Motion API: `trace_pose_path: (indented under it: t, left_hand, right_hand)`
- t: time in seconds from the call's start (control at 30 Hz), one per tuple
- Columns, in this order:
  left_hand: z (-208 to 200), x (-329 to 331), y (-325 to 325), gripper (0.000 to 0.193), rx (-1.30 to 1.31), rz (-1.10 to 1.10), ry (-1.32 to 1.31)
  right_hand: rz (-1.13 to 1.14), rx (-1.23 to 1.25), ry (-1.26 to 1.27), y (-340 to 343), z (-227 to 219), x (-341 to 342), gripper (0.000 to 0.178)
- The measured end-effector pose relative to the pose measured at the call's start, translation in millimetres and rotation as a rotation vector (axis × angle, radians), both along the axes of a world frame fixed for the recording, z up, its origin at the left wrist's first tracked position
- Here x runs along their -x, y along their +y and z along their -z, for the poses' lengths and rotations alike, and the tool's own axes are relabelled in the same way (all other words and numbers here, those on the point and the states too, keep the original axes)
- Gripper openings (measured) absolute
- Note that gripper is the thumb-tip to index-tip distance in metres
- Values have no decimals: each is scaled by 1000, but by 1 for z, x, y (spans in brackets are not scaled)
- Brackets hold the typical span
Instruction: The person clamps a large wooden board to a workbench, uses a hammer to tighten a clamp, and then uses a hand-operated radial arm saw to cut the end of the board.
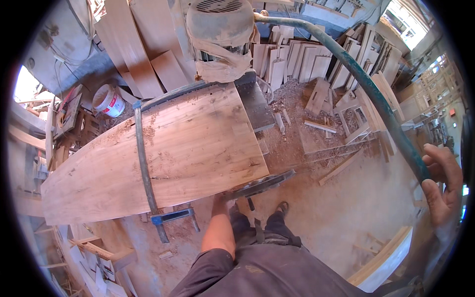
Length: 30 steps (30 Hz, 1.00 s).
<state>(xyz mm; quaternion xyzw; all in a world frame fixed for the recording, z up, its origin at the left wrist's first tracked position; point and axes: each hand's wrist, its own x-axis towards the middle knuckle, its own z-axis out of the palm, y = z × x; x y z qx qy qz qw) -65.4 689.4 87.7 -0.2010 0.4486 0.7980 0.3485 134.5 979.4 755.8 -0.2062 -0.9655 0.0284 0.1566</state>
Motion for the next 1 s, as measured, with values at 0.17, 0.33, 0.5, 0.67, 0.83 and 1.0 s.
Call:
trace_pose_path:
  t: [0.17,0.33,0.5,0.67,0.83,1.0]
  left_hand:
    - [-15,2,0,27,-50,-89,-86]
    - [-29,-8,6,28,-108,-154,-149]
    - [-36,-16,-2,29,-130,-188,-162]
    - [-66,-2,34,30,-126,-292,-240]
    - [21,-1,-1,30,-432,-161,-223]
    - [16,-3,6,29,72,-155,-101]
  right_hand:
    - [-12,-3,2,1,5,5,46]
    - [58,52,-51,-13,16,12,50]
    - [146,319,-116,-19,64,14,64]
    - [216,542,-147,-14,171,-6,77]
    - [165,497,-110,-5,339,4,63]
    - [113,506,-81,-2,356,11,55]
